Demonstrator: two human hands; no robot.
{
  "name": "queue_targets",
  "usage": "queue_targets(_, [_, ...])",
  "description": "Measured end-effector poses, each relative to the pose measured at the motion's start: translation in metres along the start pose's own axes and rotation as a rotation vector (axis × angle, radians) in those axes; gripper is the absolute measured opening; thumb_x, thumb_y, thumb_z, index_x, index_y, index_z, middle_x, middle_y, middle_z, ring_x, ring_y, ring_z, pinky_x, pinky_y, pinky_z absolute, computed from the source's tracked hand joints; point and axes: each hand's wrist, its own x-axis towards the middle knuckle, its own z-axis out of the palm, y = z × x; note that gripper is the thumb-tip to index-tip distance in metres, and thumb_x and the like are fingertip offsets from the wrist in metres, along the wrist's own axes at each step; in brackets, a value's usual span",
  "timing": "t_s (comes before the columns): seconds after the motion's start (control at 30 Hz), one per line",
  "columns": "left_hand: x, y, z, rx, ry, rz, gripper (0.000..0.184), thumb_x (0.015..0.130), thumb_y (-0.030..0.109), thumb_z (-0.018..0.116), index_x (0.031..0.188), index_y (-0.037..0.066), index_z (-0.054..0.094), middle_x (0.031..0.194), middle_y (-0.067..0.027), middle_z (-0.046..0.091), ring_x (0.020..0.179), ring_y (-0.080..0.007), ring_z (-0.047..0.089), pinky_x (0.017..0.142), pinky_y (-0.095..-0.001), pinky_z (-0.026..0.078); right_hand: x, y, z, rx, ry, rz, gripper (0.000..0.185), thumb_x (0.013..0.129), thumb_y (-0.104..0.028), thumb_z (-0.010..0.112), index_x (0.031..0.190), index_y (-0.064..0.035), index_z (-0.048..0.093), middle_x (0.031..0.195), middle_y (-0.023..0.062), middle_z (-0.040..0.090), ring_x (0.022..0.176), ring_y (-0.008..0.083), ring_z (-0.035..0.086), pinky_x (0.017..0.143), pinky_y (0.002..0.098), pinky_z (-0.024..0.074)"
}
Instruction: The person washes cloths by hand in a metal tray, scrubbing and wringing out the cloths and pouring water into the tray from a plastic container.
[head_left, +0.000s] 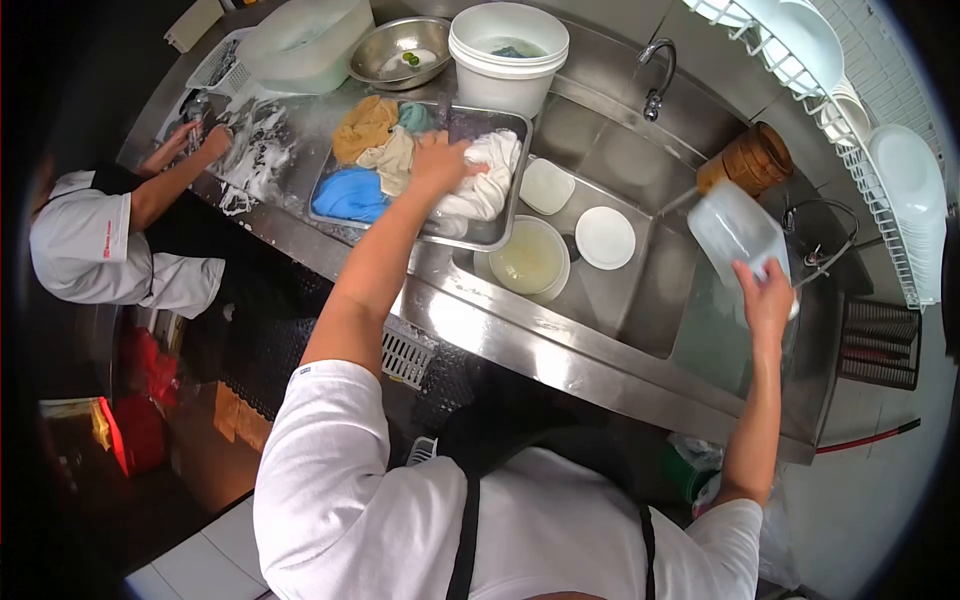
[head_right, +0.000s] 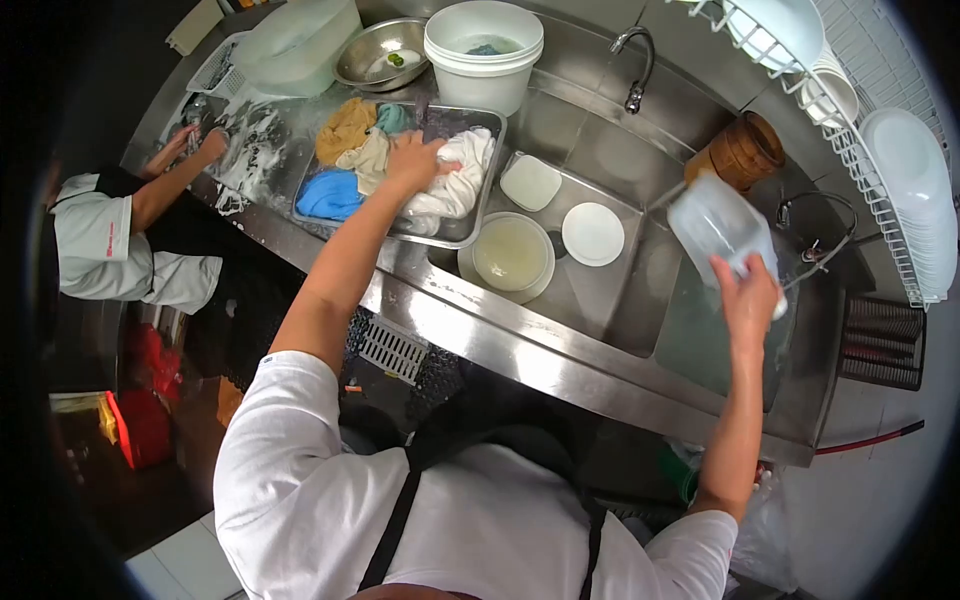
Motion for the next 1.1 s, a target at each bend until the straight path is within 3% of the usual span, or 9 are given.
queue_targets(0.23, [-0.003, 0.019, -0.019, -0.251, 0.229, -0.239, 0.074, 0.082, 0.068, 0.054, 0.086, -0.004, 0.071, 0.091, -0.0264, 0.068, 0.094, -0.0408, 0.064, 0.089, -0.0478, 0.045, -0.077, 0.187, 0.079, -0.288, -0.096, 0.198, 0.045, 0.085, -0.041, 0.067, 0.098, 0.0023, 0.061, 0.085, 0.0243, 0.066, 0.085, 0.0427, 0.064, 0.078, 0.047, 0.0457])
queue_targets(0.27, [-0.007, 0.026, -0.028, -0.33, 0.26, -0.304, 0.075, 0.082, 0.068, 0.053, 0.085, -0.005, 0.071, 0.087, -0.0268, 0.068, 0.091, -0.0414, 0.065, 0.086, -0.0471, 0.047, -0.087, 0.204, 0.099, -0.017, -0.068, 0.25, 0.041, 0.087, -0.037, 0.066, 0.098, 0.0029, 0.061, 0.088, 0.0251, 0.066, 0.088, 0.0417, 0.064, 0.078, 0.0467, 0.046])
queue_targets(0.33, [-0.003, 0.031, -0.04, -0.358, 0.351, -0.386, 0.078, 0.079, 0.07, 0.056, 0.09, -0.005, 0.071, 0.086, -0.0296, 0.067, 0.089, -0.0428, 0.066, 0.081, -0.0484, 0.049, -0.102, 0.241, 0.142, 0.521, -0.019, 0.346, 0.033, 0.09, -0.028, 0.062, 0.099, 0.004, 0.06, 0.094, 0.0267, 0.065, 0.093, 0.0399, 0.064, 0.079, 0.046, 0.0465])
queue_targets(0.53, [0.014, 0.032, -0.064, -0.781, 0.549, -0.702, 0.072, 0.077, 0.064, 0.065, 0.093, -0.005, 0.071, 0.093, -0.0296, 0.067, 0.09, -0.0418, 0.066, 0.082, -0.0476, 0.048, -0.105, 0.296, 0.218, -0.105, -0.416, -0.007, 0.018, 0.087, -0.009, 0.056, 0.097, 0.0058, 0.059, 0.1, 0.0268, 0.063, 0.099, 0.0438, 0.06, 0.086, 0.0497, 0.0466])
queue_targets(0.63, [0.025, 0.013, -0.027, -0.974, 0.645, -0.763, 0.06, 0.078, 0.056, 0.069, 0.091, -0.002, 0.071, 0.091, -0.028, 0.068, 0.089, -0.0398, 0.066, 0.082, -0.0469, 0.048, -0.107, 0.286, 0.22, -0.081, -0.54, -0.095, 0.028, 0.086, -0.019, 0.063, 0.097, 0.0066, 0.059, 0.1, 0.0273, 0.062, 0.1, 0.0433, 0.06, 0.086, 0.0489, 0.047])
queue_targets(0.73, [-0.013, 0.015, -0.008, -0.429, 0.411, -0.587, 0.047, 0.077, 0.049, 0.072, 0.089, 0.003, 0.071, 0.083, -0.0246, 0.068, 0.084, -0.0379, 0.066, 0.08, -0.0448, 0.049, -0.11, 0.253, 0.199, -0.076, -0.508, -0.138, 0.036, 0.084, -0.027, 0.068, 0.093, 0.0074, 0.061, 0.094, 0.0266, 0.064, 0.092, 0.0444, 0.061, 0.084, 0.047, 0.0472])
queue_targets(0.77, [-0.026, 0.026, -0.023, -0.431, 0.217, -0.657, 0.043, 0.076, 0.046, 0.073, 0.096, 0.008, 0.07, 0.102, -0.0229, 0.067, 0.099, -0.0359, 0.063, 0.087, -0.0422, 0.047, -0.108, 0.241, 0.188, -0.02, -0.522, -0.061, 0.039, 0.085, -0.03, 0.069, 0.094, 0.0077, 0.062, 0.095, 0.0271, 0.064, 0.091, 0.043, 0.061, 0.083, 0.0457, 0.0472])
queue_targets(0.97, [-0.083, 0.007, -0.032, 0.007, 0.547, -0.813, 0.061, 0.08, 0.048, 0.069, 0.128, 0.013, 0.054, 0.146, -0.0189, 0.04, 0.13, -0.0376, 0.04, 0.103, -0.0518, 0.032, -0.108, 0.252, 0.187, 0.56, -0.097, 0.53, 0.044, 0.086, -0.036, 0.067, 0.092, 0.0068, 0.066, 0.086, 0.0149, 0.065, 0.077, 0.0272, 0.06, 0.073, 0.0378, 0.0457])
queue_targets(1.1, [-0.098, -0.032, -0.059, -0.013, -0.005, -0.947, 0.072, 0.087, 0.056, 0.057, 0.141, 0.01, 0.043, 0.144, -0.0218, 0.043, 0.134, -0.0388, 0.039, 0.108, -0.0529, 0.03, -0.11, 0.252, 0.163, 1.128, 0.085, 0.81, 0.029, 0.084, -0.026, 0.064, 0.081, 0.0019, 0.066, 0.073, -0.0008, 0.055, 0.069, 0.0137, 0.051, 0.063, 0.0328, 0.0413])
